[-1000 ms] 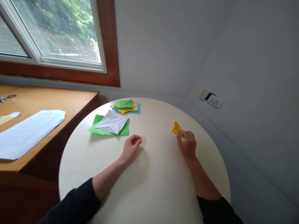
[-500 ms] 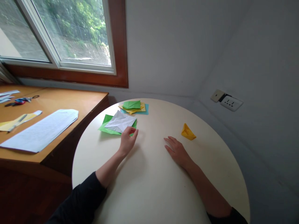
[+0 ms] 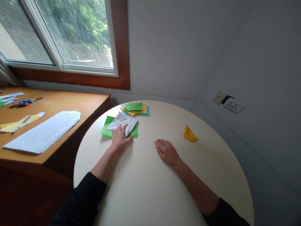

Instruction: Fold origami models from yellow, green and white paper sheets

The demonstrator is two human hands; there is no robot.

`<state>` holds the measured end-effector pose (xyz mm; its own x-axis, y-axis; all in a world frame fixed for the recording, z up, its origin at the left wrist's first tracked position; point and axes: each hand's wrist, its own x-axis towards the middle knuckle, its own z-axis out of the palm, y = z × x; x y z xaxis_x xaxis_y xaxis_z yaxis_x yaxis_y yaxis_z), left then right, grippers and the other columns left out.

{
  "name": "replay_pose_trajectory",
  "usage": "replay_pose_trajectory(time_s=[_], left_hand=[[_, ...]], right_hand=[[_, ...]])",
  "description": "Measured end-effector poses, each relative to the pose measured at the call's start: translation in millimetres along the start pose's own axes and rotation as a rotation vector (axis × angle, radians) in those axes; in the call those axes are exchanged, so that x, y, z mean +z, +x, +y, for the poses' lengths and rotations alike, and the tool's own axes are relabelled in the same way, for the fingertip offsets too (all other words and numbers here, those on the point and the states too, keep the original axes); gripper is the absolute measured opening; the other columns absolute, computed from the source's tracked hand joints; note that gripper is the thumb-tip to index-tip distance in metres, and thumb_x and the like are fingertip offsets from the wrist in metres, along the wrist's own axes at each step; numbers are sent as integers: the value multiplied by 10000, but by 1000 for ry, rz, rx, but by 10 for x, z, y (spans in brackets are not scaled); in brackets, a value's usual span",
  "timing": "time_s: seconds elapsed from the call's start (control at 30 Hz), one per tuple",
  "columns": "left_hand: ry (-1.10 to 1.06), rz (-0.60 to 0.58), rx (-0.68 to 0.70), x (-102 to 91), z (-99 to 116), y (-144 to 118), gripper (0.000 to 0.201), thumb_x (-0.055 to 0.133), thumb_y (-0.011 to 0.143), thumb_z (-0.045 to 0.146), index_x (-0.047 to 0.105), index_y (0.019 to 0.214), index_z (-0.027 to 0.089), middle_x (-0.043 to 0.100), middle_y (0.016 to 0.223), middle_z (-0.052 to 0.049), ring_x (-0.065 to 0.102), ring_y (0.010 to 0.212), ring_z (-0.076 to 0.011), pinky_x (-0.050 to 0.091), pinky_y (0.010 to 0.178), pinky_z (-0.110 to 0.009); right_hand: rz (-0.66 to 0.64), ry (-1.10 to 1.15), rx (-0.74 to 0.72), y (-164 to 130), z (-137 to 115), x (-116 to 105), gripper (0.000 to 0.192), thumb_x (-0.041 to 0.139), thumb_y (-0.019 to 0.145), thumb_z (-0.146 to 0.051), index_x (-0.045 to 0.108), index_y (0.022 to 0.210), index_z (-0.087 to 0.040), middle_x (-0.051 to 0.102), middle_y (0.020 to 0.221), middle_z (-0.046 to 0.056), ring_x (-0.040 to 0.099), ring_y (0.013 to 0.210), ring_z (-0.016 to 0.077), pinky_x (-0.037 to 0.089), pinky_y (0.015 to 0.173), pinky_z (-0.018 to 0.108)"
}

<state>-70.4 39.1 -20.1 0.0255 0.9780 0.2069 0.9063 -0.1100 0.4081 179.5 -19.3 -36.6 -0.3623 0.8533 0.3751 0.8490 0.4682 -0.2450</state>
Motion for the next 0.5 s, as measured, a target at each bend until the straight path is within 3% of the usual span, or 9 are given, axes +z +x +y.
replay_pose_trajectory(time_s=[0.27,0.5], left_hand=[[-15,34,19,56,-73,28,484,451,793,264,411,1268,178,472,1305,-161,361,1276,-284,200,1043,-567],[16,54,-15,75,-149,75,446,431,816,274,433,1249,166,477,1306,-169,371,1269,-283,181,1033,-604]], right_hand=[[-131,62,-190,574,-579,260,419,417,866,-239,454,1276,-159,478,1340,105,386,1269,200,297,1036,404],[-158,82,-158,576,-671,349,372,336,906,-232,502,1235,-183,520,1307,82,431,1239,185,290,1035,427]])
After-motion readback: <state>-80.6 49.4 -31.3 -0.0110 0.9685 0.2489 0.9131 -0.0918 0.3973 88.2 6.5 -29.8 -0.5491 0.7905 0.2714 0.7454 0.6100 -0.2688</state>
